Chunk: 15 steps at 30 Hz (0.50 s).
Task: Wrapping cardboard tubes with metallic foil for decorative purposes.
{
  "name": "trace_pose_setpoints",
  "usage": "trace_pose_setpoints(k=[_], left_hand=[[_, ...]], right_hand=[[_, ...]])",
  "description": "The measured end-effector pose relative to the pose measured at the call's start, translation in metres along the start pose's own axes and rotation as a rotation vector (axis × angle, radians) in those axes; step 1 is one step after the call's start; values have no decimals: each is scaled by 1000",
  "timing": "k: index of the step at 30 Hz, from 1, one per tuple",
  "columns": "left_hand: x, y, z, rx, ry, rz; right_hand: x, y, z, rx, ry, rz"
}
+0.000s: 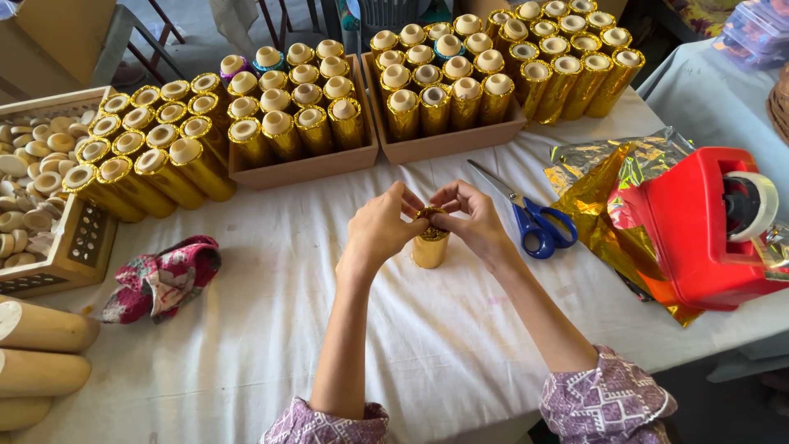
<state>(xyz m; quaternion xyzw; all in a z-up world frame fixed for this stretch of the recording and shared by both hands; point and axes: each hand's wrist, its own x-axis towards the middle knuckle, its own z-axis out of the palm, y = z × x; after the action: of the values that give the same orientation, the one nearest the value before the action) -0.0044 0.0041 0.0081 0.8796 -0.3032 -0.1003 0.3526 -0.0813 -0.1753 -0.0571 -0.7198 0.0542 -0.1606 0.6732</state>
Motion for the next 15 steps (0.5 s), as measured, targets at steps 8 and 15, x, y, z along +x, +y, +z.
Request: trace_pose_setpoints(k=[8,15], left_hand=[[-3,7,-11,-45,-73,-55],[7,-5,4,13,-73,-81]], right_hand=[[-3,-7,3,-52,13,2],[-4,-7,5,-91,13,-90]])
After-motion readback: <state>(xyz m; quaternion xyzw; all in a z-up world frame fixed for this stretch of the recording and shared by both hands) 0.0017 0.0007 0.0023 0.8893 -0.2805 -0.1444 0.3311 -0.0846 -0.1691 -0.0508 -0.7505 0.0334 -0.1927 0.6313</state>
